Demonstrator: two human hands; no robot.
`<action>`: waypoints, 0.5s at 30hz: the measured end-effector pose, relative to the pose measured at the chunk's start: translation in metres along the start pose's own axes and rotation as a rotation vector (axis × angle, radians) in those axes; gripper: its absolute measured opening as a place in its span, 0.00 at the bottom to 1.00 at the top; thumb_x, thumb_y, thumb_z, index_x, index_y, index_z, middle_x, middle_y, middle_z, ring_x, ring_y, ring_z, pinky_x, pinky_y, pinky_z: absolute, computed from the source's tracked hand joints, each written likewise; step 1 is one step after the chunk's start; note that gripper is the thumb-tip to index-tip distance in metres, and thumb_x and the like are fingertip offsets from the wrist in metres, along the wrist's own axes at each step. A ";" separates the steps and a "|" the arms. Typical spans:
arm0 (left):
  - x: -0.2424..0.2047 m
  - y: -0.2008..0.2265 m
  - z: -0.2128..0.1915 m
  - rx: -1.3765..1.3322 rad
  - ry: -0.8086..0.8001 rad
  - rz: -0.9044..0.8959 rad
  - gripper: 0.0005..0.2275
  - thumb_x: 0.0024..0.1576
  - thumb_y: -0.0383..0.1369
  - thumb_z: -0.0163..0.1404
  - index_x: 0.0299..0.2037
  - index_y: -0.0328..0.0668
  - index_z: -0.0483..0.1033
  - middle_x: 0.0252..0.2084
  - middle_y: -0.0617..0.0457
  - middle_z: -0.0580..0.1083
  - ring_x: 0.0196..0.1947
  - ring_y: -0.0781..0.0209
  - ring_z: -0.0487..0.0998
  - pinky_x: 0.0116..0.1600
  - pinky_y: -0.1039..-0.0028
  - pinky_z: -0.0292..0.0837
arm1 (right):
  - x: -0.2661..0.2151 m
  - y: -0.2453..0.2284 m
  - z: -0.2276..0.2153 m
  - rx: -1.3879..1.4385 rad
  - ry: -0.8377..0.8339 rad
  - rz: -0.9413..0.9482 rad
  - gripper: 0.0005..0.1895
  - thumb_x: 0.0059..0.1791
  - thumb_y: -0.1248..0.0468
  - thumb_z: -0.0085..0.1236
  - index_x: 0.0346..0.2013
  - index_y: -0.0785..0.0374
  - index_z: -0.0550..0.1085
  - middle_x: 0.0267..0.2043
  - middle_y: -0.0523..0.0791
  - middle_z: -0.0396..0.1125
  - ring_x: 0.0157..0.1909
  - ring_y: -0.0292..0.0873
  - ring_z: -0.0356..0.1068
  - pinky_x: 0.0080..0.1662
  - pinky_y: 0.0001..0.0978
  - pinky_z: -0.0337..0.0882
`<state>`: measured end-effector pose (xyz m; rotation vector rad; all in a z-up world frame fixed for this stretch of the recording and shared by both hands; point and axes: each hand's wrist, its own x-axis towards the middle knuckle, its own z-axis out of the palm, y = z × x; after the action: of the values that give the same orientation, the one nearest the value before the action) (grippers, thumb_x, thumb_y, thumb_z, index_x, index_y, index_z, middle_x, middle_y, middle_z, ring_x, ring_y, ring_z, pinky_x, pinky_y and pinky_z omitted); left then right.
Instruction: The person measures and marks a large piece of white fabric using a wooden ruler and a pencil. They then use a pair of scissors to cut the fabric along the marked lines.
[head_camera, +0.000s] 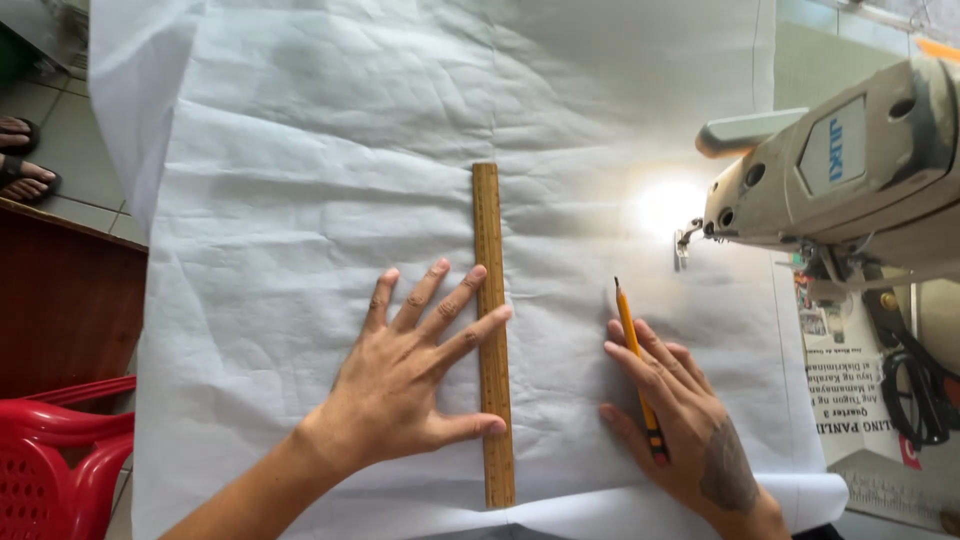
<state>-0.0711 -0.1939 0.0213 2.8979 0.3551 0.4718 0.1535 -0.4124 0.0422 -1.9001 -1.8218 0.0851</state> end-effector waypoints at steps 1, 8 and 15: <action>-0.001 0.002 0.000 0.006 0.005 0.005 0.44 0.49 0.74 0.44 0.74 0.64 0.57 0.79 0.52 0.51 0.78 0.45 0.49 0.75 0.42 0.37 | -0.002 -0.001 0.001 0.002 0.013 0.000 0.26 0.51 0.61 0.57 0.63 0.65 0.66 0.71 0.51 0.63 0.75 0.54 0.60 0.67 0.45 0.63; 0.013 -0.035 -0.001 -0.041 -0.058 0.017 0.45 0.50 0.73 0.46 0.76 0.63 0.54 0.79 0.50 0.49 0.79 0.49 0.44 0.76 0.47 0.29 | -0.008 0.004 0.005 -0.017 0.012 -0.002 0.26 0.51 0.61 0.56 0.64 0.64 0.66 0.71 0.48 0.62 0.76 0.52 0.59 0.68 0.44 0.62; 0.003 -0.024 -0.009 -0.041 0.000 0.016 0.48 0.47 0.73 0.49 0.74 0.54 0.57 0.78 0.51 0.55 0.77 0.49 0.54 0.76 0.53 0.36 | -0.020 0.000 -0.002 0.041 -0.004 0.060 0.26 0.49 0.59 0.59 0.61 0.59 0.69 0.69 0.46 0.66 0.72 0.47 0.65 0.66 0.41 0.64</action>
<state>-0.0768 -0.1686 0.0251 2.8626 0.3192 0.4762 0.1522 -0.4317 0.0383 -1.9274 -1.7519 0.1457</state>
